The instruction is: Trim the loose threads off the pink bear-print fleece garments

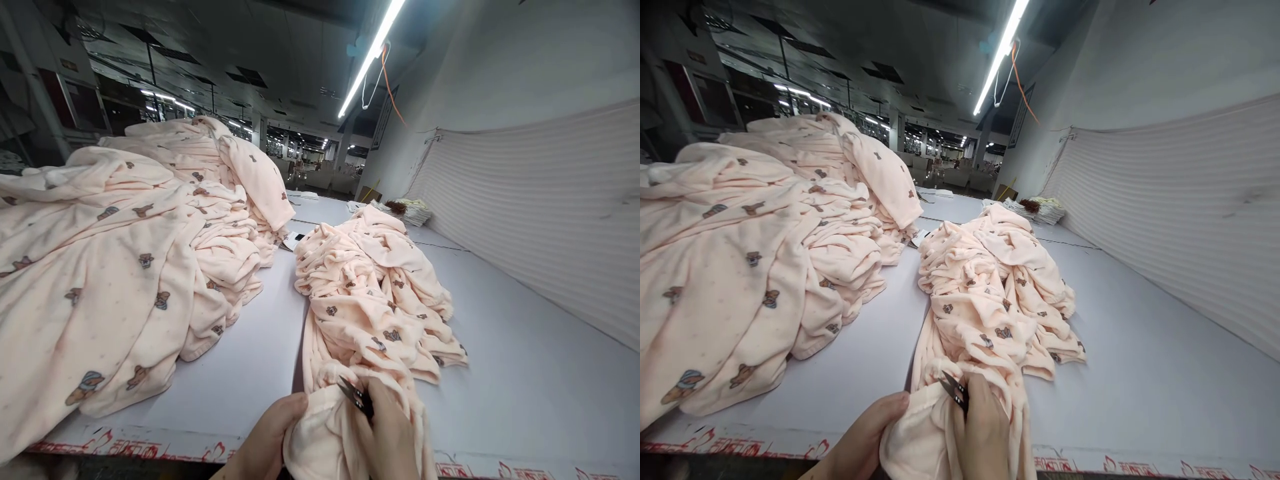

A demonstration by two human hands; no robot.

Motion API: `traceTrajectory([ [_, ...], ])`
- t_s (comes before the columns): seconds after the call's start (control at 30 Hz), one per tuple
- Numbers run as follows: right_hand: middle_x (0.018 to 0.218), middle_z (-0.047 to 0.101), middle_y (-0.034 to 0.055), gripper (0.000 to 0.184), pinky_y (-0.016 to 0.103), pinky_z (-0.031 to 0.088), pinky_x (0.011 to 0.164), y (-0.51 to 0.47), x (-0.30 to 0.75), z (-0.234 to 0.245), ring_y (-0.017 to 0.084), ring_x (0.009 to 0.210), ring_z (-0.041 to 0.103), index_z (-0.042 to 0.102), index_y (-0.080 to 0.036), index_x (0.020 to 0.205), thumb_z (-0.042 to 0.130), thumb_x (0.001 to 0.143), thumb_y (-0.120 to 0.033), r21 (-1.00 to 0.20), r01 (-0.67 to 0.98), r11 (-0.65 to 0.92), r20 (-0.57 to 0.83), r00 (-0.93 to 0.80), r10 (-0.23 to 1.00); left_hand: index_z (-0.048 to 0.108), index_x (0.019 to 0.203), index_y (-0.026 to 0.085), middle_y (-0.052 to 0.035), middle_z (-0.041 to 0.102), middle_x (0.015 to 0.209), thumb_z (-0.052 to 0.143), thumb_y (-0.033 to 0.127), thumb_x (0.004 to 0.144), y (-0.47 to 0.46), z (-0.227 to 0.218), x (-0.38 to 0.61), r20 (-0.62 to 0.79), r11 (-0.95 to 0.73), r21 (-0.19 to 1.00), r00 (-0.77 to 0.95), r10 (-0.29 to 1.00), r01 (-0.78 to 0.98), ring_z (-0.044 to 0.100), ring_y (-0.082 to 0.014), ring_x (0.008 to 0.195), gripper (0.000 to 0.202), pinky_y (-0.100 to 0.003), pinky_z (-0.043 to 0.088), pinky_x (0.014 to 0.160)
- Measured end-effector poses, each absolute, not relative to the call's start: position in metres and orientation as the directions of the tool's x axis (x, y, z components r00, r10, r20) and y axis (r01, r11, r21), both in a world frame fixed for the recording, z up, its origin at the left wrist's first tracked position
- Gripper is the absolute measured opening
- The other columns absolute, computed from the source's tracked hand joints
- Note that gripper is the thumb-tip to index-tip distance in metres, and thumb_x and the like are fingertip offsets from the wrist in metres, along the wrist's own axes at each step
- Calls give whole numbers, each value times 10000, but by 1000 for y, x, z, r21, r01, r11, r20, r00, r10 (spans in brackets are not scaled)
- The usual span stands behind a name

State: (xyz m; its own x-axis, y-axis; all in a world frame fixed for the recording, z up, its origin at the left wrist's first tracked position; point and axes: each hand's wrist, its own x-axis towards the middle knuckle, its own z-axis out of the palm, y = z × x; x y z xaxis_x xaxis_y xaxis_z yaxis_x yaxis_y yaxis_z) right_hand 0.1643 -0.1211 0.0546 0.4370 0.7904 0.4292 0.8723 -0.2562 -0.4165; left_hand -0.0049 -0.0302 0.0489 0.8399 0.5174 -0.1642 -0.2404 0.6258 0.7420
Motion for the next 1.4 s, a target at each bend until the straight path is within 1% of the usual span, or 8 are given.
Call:
traceTrajectory([
  [0.1, 816, 679, 16, 100, 290, 492, 649, -126, 167, 60, 217, 781, 639, 613, -255, 853, 523, 814, -232, -530, 828, -180, 322, 393, 861, 722, 950, 97, -107, 735, 832, 514, 297, 873, -28, 51, 0, -159, 717, 633, 858, 489, -291, 651, -257, 861, 299, -363, 451, 853],
  [0.17, 874, 685, 18, 141, 270, 504, 687, -132, 165, 64, 206, 824, 651, 643, -270, 945, 567, 837, -320, -570, 816, -94, 331, 333, 883, 719, 980, 90, -119, 745, 852, 483, 298, 891, -28, 50, 3, -135, 755, 579, 877, 461, -307, 660, -271, 898, 327, -388, 435, 903],
  [0.33, 920, 707, 7, 167, 243, 527, 707, -136, 158, 72, 182, 847, 673, 675, -284, 963, 538, 892, -349, -516, 854, -64, 369, 288, 883, 697, 1060, 91, -122, 755, 902, 405, 304, 937, -30, 51, 9, -62, 805, 491, 908, 414, -334, 661, -268, 966, 382, -405, 383, 991],
  [0.57, 929, 711, 33, 187, 243, 547, 723, -136, 165, 75, 193, 870, 674, 687, -257, 987, 579, 873, -358, -568, 822, -49, 331, 283, 900, 708, 1009, 104, -116, 754, 910, 383, 411, 950, -32, 58, 6, -71, 796, 519, 912, 405, -313, 641, -271, 1018, 452, -402, 371, 1011],
  [0.73, 877, 692, 36, 248, 278, 526, 720, -138, 168, 69, 207, 860, 652, 687, -259, 924, 487, 921, -406, -614, 780, -122, 290, 367, 884, 722, 848, 111, -121, 748, 903, 356, 449, 950, -32, 58, 6, -64, 775, 548, 908, 413, -314, 638, -272, 1019, 509, -390, 391, 987],
  [0.83, 864, 685, 26, 245, 259, 523, 704, -139, 167, 67, 195, 829, 655, 684, -268, 934, 532, 889, -455, -645, 760, -79, 311, 356, 881, 721, 902, 116, -119, 750, 886, 345, 468, 948, -32, 58, 7, -60, 791, 526, 914, 402, -314, 645, -272, 1000, 517, -397, 400, 971],
  [1.27, 919, 688, 18, 188, 279, 517, 685, -139, 158, 75, 203, 828, 660, 652, -289, 972, 499, 910, -379, -475, 877, -66, 377, 271, 886, 704, 994, 114, -123, 749, 867, 274, 539, 941, -31, 60, 5, -79, 745, 610, 915, 397, -271, 664, -269, 934, 607, -390, 442, 886],
  [1.4, 937, 682, 9, 168, 272, 527, 708, -142, 161, 73, 200, 880, 650, 647, -303, 1001, 537, 892, -368, -520, 850, -84, 386, 321, 865, 696, 1006, 111, -127, 743, 889, 230, 581, 931, -27, 61, 4, -138, 707, 681, 915, 380, -191, 654, -268, 955, 667, -374, 450, 856],
])
